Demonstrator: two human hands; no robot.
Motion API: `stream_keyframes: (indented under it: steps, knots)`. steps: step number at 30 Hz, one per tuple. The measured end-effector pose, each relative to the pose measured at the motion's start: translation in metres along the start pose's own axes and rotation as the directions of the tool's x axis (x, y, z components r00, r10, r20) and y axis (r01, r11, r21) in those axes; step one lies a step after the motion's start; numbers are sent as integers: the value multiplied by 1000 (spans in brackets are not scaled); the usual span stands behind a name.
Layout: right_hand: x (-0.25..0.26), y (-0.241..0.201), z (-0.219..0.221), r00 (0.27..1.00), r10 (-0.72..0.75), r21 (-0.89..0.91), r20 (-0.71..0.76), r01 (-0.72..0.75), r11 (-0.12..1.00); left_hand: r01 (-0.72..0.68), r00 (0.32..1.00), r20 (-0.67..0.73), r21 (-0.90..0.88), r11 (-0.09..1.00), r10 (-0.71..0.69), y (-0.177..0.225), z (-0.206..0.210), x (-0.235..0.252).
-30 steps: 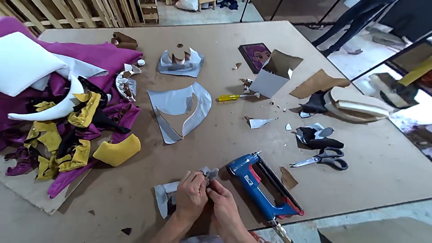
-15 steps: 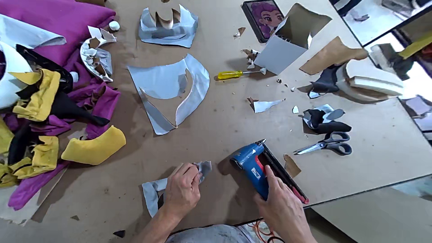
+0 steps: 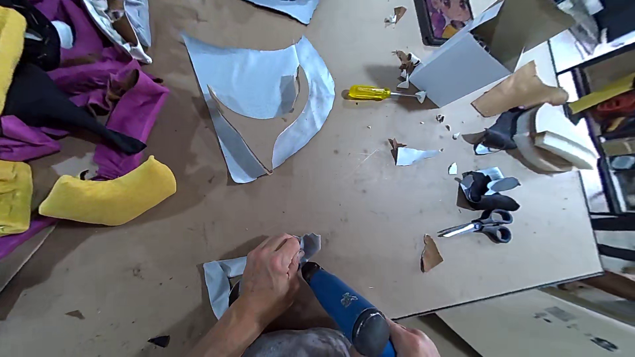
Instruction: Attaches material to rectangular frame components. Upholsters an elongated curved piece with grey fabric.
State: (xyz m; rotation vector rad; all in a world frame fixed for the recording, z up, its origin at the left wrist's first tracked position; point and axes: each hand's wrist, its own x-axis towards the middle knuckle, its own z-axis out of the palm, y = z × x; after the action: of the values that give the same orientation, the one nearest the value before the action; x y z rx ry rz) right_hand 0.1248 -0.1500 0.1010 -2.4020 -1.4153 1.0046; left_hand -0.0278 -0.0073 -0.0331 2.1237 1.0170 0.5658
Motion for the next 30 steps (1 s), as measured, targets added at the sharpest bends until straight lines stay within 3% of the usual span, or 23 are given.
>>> stream_keyframes:
  steps: [5,7,10,12,14,16,17,19,21,23,27,30]
  knots:
    - [-1,-2,-2,996,67,-24,50,-66,998,-26,999,-21,18,999,26,0,2,-1]
    - [-10,13,-6,989,140,-58,-48,-142,988,-32,999,-25,-5,999,32,-1,2,2]
    - [-11,41,-7,941,240,-148,-241,-280,949,64,997,47,-209,976,-55,3,-15,5]
    - [1,58,-3,922,218,-189,-321,-288,939,128,990,110,-455,881,-87,11,-39,11]
    - [12,61,-2,932,109,-181,-345,-180,967,129,991,105,-690,712,-78,32,-60,14]
    - [18,36,-9,931,-92,-41,-353,83,996,67,998,55,-845,530,-38,55,-74,15]
    - [18,18,-10,919,-189,106,-345,238,966,27,1000,20,-892,450,-20,67,-75,15]
    - [20,-12,-1,867,-344,434,-361,483,761,-72,997,-69,-931,358,19,91,-70,15]
    - [26,-26,10,799,-394,569,-455,601,561,-181,983,-169,-885,429,66,110,-66,11]
    - [29,-24,8,736,-424,571,-527,677,465,-238,970,-220,-801,549,101,120,-72,-1]
    - [24,-14,0,648,-546,475,-531,761,441,-246,967,-159,-791,560,200,123,-89,-20]
    - [23,-9,4,608,-576,405,-546,793,454,-221,973,-128,-763,607,193,125,-96,-26]
